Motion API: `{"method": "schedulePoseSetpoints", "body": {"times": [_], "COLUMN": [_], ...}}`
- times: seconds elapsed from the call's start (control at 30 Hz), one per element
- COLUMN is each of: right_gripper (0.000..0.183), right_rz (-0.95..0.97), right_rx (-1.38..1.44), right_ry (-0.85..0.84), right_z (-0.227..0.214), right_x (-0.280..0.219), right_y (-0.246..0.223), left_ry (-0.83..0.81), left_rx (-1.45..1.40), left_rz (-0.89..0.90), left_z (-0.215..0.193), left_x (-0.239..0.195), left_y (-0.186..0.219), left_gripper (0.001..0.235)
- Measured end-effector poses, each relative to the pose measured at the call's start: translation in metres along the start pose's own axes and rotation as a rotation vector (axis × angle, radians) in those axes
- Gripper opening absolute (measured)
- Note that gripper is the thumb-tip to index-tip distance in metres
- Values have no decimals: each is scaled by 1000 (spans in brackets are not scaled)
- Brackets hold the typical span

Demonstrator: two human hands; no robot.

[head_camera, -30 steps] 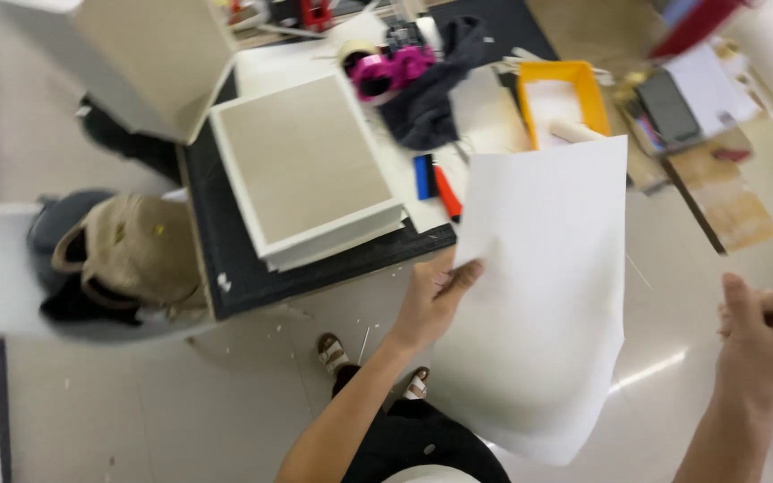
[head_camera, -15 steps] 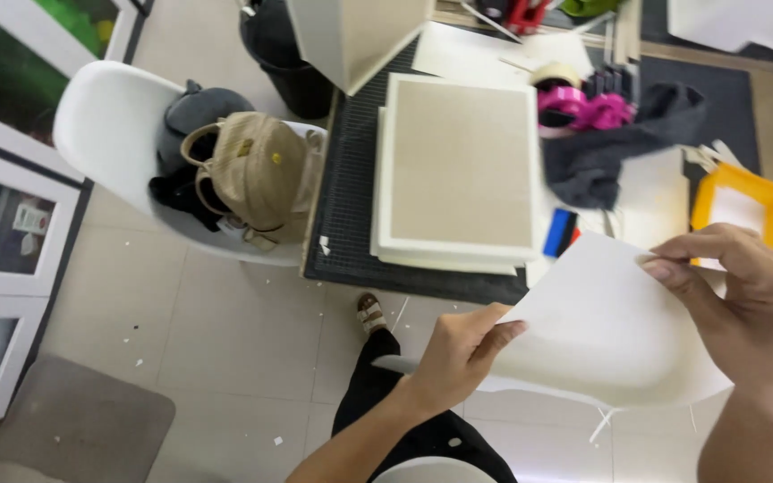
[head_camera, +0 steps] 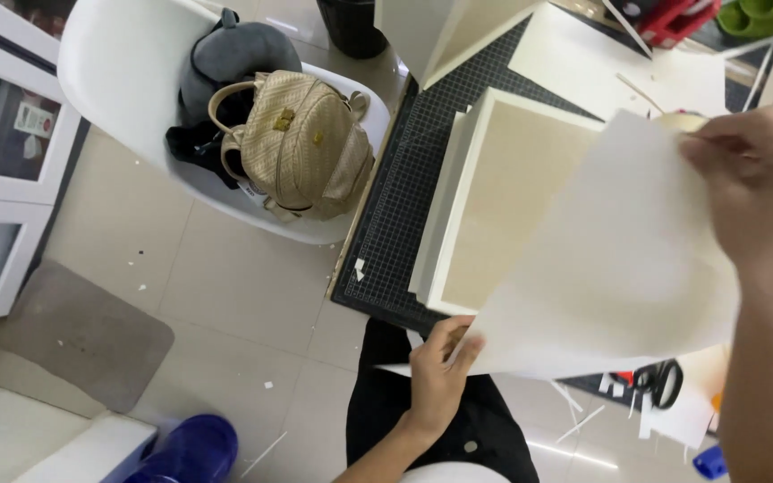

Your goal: Applying a white finish to a box by painting it with a roller and then applying and smoothing an adhesive sheet.

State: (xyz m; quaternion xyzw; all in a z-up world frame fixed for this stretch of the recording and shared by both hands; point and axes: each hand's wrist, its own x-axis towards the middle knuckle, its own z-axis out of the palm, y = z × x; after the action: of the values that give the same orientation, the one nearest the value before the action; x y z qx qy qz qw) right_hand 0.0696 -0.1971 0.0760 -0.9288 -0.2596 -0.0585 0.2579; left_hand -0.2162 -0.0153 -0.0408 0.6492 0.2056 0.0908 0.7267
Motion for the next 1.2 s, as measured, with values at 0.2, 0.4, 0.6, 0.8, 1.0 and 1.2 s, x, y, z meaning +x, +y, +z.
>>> {"method": "schedulePoseSetpoints", "body": {"times": [0.2, 0.4, 0.6, 0.8, 1.0, 1.2], "right_gripper": [13, 15, 15, 12, 12, 15], "right_rz": [154, 260, 288, 297, 468, 443], "right_rx": [148, 261, 354, 352, 410, 422], "right_ry": [-289, -421, -440, -436, -440, -402], "right_z": [79, 125, 158, 169, 170, 179], "right_x": [74, 107, 123, 126, 125, 125], "right_y": [5, 15, 22, 9, 3, 12], "left_ry": [291, 381, 456, 519, 542, 601], "left_rx": [31, 39, 154, 239, 281, 319], "left_rz": [-38, -141, -158, -90, -177, -194], "left_z": [12, 25, 30, 29, 25, 24], "left_x": [7, 23, 40, 34, 19, -1], "left_y": [-17, -22, -18, -18, -25, -49], "left_gripper": [31, 32, 29, 25, 25, 24]}}
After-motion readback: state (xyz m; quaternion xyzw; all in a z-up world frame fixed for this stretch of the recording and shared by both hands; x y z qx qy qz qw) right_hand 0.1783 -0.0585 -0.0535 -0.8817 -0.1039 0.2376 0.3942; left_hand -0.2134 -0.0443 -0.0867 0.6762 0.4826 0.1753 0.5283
